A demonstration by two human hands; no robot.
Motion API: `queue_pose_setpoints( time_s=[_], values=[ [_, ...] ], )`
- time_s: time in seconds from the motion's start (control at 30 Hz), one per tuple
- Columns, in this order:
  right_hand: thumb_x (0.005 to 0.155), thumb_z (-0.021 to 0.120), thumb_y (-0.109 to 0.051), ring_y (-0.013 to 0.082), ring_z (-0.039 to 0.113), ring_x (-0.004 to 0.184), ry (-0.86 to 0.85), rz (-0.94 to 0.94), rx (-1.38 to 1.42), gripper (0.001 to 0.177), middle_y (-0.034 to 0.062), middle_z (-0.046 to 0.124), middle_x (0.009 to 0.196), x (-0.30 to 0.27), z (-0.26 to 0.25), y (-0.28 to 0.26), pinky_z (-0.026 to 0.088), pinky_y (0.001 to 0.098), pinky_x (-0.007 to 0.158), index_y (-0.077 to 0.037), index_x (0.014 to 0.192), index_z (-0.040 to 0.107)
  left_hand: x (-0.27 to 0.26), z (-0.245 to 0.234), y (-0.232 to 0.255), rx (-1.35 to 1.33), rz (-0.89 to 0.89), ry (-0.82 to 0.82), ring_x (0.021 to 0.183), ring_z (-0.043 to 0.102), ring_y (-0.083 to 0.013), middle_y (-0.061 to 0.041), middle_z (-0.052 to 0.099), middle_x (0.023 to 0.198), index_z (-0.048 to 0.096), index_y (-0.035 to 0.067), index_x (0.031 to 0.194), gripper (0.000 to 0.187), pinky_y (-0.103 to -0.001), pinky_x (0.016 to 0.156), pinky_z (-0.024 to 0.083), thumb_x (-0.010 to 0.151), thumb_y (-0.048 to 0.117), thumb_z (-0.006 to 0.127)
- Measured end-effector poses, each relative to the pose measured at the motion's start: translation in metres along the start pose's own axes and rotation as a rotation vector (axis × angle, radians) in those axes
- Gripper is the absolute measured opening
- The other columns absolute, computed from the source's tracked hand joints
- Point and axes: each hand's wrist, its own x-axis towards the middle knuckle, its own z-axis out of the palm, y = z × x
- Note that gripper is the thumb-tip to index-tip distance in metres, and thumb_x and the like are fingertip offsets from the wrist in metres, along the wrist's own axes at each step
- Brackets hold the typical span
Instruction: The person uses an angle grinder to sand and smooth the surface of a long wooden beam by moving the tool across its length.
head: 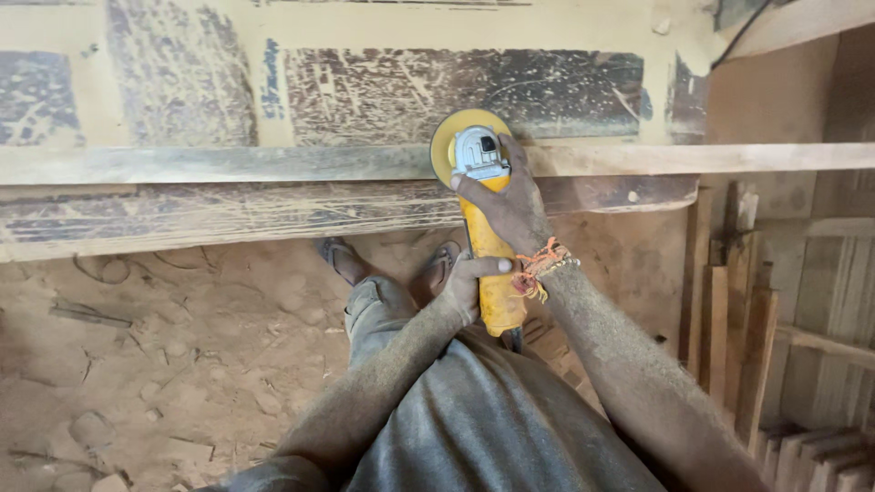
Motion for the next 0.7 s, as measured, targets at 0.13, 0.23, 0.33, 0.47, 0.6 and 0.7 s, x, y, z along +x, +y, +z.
queue_pose_setpoints(
  time_s=[0.13, 0.23, 0.33, 0.47, 0.6, 0.7],
  values=[
    [0.075, 0.086, -0.044, 0.0272, 0.062, 0.126, 0.071, 0.034, -0.007, 0.101, 0.0194, 0.059, 0.139, 0.000, -0.023, 0.021, 0.049, 0.0373, 0.105, -0.001, 0.153, 0.038, 0.013, 0.015, -0.017, 0.057, 0.006, 0.035, 0.085, 0.073, -0.0281, -0.016, 0.073, 0.100, 0.065, -0.003, 0.119, 0.044, -0.045, 0.080, 0.063, 0.078, 0.008, 0.075],
    [0.077, 0.084, -0.039, 0.0251, 0.062, 0.125, 0.069, 0.071, 0.060, 0.096, 0.0172, 0.060, 0.138, -0.002, -0.044, 0.034, 0.051, 0.0356, 0.103, -0.003, 0.154, 0.039, 0.024, 0.025, -0.029, 0.081, -0.042, 0.045, 0.081, 0.073, -0.0283, -0.016, 0.073, 0.097, 0.064, -0.005, 0.117, 0.043, -0.045, 0.075, 0.063, 0.078, 0.008, 0.075],
    [0.080, 0.084, -0.035, 0.0232, 0.063, 0.123, 0.078, 0.060, 0.159, 0.096, 0.0163, 0.061, 0.137, -0.003, -0.063, 0.051, 0.053, 0.0339, 0.101, 0.000, 0.153, 0.034, 0.036, 0.034, -0.042, 0.119, -0.063, 0.024, 0.079, 0.074, -0.0276, -0.016, 0.073, 0.096, 0.065, -0.005, 0.115, 0.041, -0.044, 0.073, 0.064, 0.077, 0.008, 0.075],
    [0.083, 0.085, -0.032, 0.0238, 0.062, 0.124, 0.158, 0.051, 0.242, 0.091, 0.0169, 0.060, 0.138, -0.005, -0.086, 0.082, 0.055, 0.0336, 0.102, 0.003, 0.152, 0.037, 0.053, 0.044, -0.062, 0.176, -0.144, 0.034, 0.071, 0.073, -0.0285, -0.017, 0.072, 0.089, 0.067, -0.007, 0.108, 0.034, -0.043, 0.066, 0.063, 0.078, 0.007, 0.075],
    [0.080, 0.083, -0.031, 0.0230, 0.063, 0.117, 0.213, 0.082, 0.429, 0.088, 0.0152, 0.060, 0.134, -0.008, -0.103, 0.108, 0.057, 0.0349, 0.095, 0.002, 0.148, 0.038, 0.072, 0.049, -0.082, 0.253, -0.160, 0.036, 0.067, 0.072, -0.0264, -0.014, 0.071, 0.083, 0.068, -0.006, 0.104, 0.032, -0.042, 0.063, 0.063, 0.076, 0.006, 0.077],
    [0.085, 0.083, -0.032, 0.0228, 0.061, 0.121, 0.296, 0.030, 0.249, 0.083, 0.0145, 0.060, 0.135, -0.014, -0.112, 0.122, 0.054, 0.0346, 0.100, 0.002, 0.148, 0.042, 0.076, 0.045, -0.092, 0.337, -0.155, 0.055, 0.065, 0.070, -0.0246, -0.013, 0.070, 0.081, 0.068, -0.005, 0.103, 0.032, -0.040, 0.059, 0.060, 0.075, 0.006, 0.080]
  ],
)
